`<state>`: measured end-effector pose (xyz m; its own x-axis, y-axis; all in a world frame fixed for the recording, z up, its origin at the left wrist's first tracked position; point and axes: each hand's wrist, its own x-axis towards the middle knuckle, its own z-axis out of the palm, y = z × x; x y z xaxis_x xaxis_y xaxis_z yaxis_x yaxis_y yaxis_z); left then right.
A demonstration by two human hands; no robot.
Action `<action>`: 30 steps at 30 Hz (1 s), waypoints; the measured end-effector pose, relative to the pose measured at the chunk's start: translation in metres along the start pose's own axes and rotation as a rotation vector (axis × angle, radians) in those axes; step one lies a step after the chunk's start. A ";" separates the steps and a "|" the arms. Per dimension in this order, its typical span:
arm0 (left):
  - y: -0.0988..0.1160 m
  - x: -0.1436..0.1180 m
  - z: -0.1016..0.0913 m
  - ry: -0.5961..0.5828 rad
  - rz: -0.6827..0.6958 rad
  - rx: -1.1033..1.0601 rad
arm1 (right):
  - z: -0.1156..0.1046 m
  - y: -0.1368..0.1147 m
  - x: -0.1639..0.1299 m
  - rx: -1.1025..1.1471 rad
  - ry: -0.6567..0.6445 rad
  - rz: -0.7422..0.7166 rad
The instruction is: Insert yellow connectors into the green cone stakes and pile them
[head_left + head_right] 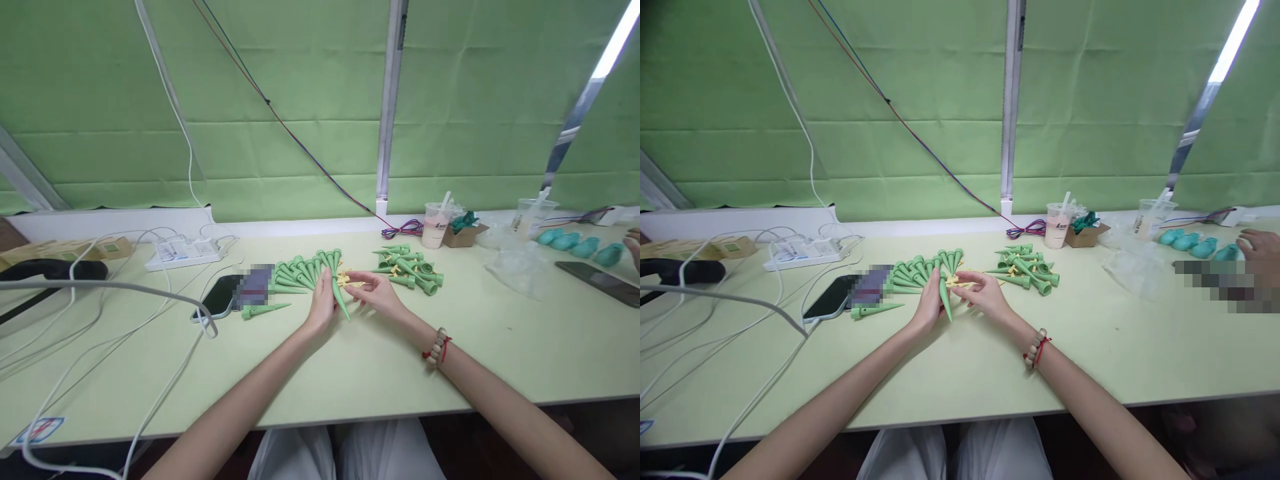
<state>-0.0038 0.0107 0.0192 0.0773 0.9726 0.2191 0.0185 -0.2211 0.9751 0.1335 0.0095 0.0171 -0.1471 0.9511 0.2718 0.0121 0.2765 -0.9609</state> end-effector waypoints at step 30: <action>0.001 0.014 -0.016 -0.383 0.031 0.056 | 0.008 0.001 -0.004 -0.050 0.054 0.029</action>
<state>-0.0184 0.0255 0.0235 0.4456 0.8704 0.2093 0.0641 -0.2642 0.9623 0.1265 0.0045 0.0144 -0.0921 0.9644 0.2478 0.0647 0.2541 -0.9650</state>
